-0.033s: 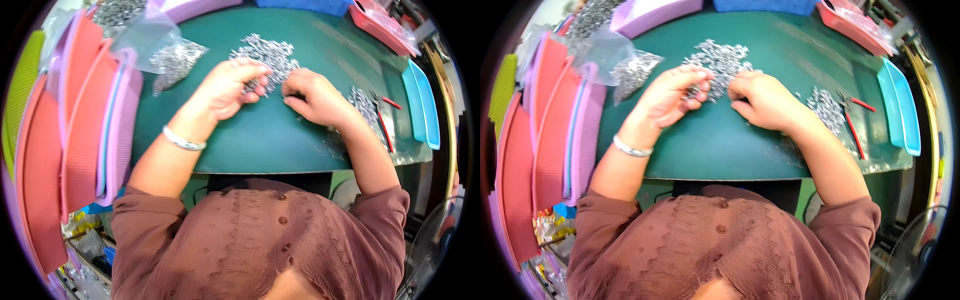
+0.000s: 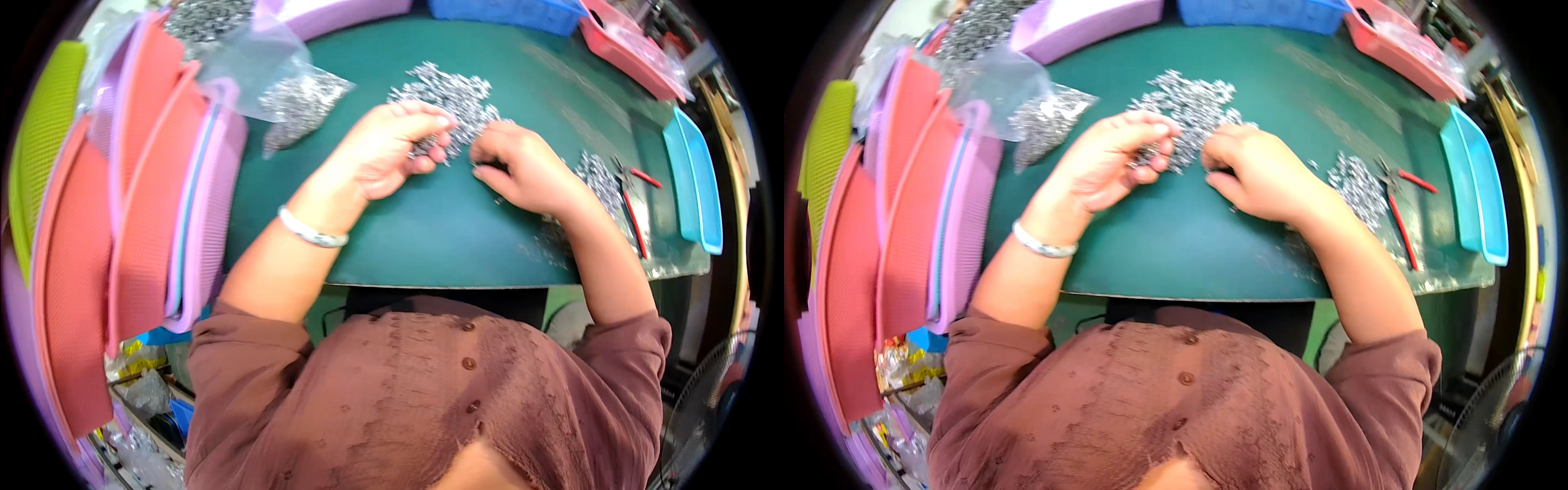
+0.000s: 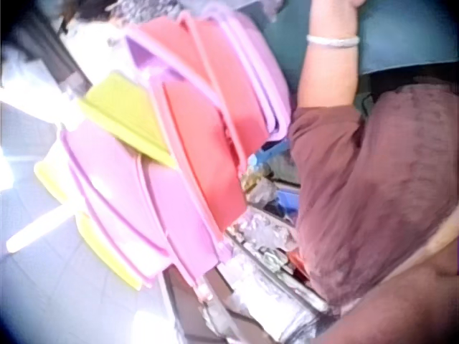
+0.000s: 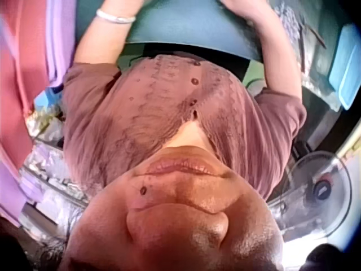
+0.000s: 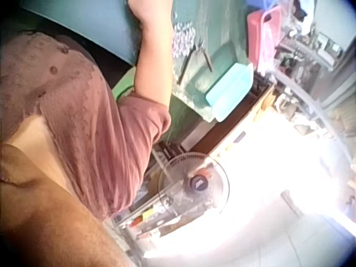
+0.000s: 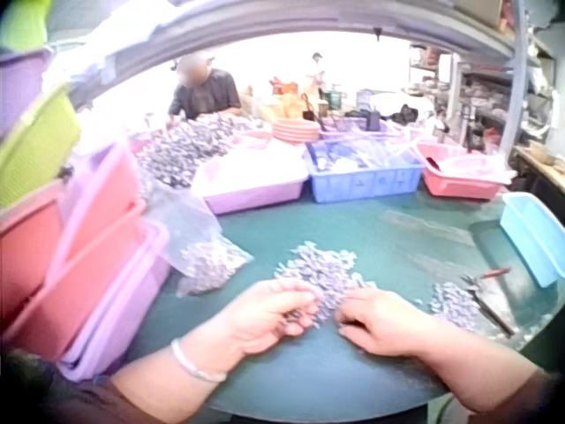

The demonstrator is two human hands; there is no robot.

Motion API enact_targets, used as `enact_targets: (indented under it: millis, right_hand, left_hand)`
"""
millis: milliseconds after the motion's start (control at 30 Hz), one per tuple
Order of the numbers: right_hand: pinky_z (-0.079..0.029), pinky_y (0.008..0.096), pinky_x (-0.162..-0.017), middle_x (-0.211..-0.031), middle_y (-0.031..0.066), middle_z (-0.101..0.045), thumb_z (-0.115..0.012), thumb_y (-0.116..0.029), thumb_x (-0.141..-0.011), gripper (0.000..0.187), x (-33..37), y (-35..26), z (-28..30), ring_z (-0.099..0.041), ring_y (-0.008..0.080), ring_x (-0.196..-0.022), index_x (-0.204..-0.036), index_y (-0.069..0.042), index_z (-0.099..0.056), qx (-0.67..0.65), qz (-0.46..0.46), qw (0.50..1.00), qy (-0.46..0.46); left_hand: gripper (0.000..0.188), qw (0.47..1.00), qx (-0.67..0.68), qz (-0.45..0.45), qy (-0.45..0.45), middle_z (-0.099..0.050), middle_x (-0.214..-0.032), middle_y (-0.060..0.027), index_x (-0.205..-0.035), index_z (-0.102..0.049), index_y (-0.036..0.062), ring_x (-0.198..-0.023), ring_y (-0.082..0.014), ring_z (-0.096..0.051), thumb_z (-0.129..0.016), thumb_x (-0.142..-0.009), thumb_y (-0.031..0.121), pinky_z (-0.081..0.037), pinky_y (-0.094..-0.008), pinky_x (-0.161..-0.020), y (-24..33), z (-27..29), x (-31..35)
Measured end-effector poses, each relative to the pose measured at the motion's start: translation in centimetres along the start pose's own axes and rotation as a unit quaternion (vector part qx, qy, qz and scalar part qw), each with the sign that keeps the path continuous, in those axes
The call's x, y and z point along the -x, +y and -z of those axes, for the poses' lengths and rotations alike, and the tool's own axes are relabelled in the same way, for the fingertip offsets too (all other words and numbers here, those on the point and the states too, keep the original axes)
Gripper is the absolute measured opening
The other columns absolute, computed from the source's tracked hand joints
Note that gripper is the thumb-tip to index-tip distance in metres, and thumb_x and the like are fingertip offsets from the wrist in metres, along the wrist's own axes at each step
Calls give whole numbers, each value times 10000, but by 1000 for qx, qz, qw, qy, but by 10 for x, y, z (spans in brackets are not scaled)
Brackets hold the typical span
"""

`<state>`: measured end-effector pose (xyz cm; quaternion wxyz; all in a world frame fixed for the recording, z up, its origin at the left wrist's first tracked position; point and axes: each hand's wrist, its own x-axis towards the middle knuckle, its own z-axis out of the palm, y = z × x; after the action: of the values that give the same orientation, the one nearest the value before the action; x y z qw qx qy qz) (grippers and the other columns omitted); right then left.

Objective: The person sits at a green workbench and repeatedly picks up small silver metal pieces, joining them together by hand. They place the assembled pieces back onto the table among a larger pile of similar components.

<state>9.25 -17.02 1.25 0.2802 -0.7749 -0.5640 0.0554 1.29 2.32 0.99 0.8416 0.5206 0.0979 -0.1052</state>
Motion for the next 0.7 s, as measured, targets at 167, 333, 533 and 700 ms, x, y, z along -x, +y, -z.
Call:
enact_targets:
  millis: [167, 333, 533, 700]
  right_hand:
    - [-434, 378, -648, -762, 115, -509, -601, -57, -705, 75, -1, -3, -4, -527, 305, -739, -745, -29, -545, -4, 9, 1000, 9]
    - [-440, 375, -647, -760, 116, -506, -583, -28, -715, 56, 3, -2, -5, -529, 306, -738, -753, -21, -542, 1, 14, 1000, 20]
    - [-442, 392, -668, -781, 137, -544, -551, -18, -755, 47, 3, -5, -6, -540, 335, -760, -796, -12, -530, -24, -12, 998, 48]
    - [-447, 392, -678, -788, 150, -561, -546, -19, -761, 61, 5, -3, -3, -549, 344, -758, -819, -5, -536, -40, -13, 997, 57]
  left_hand:
    - [144, 996, 55, -67, -14, -570, -794, -29, -959, -581, -4, -653, -85, -522, -552, -854, 90, -406, -156, -493, 26, 2, 13]
    - [148, 966, -13, -255, 49, -559, -798, -40, -968, -583, -7, -664, -90, -505, -523, -874, 90, -409, -167, -528, 81, 12, 33]
    - [132, 855, -18, -422, 300, -553, -791, -67, -940, -576, -32, -661, -124, -507, -534, -864, 67, -422, -215, -550, 138, 50, 35]
    - [130, 806, -174, -368, 430, -563, -719, -42, -893, -599, 1, -642, -126, -524, -553, -841, 111, -403, -235, -553, 146, 86, 20]
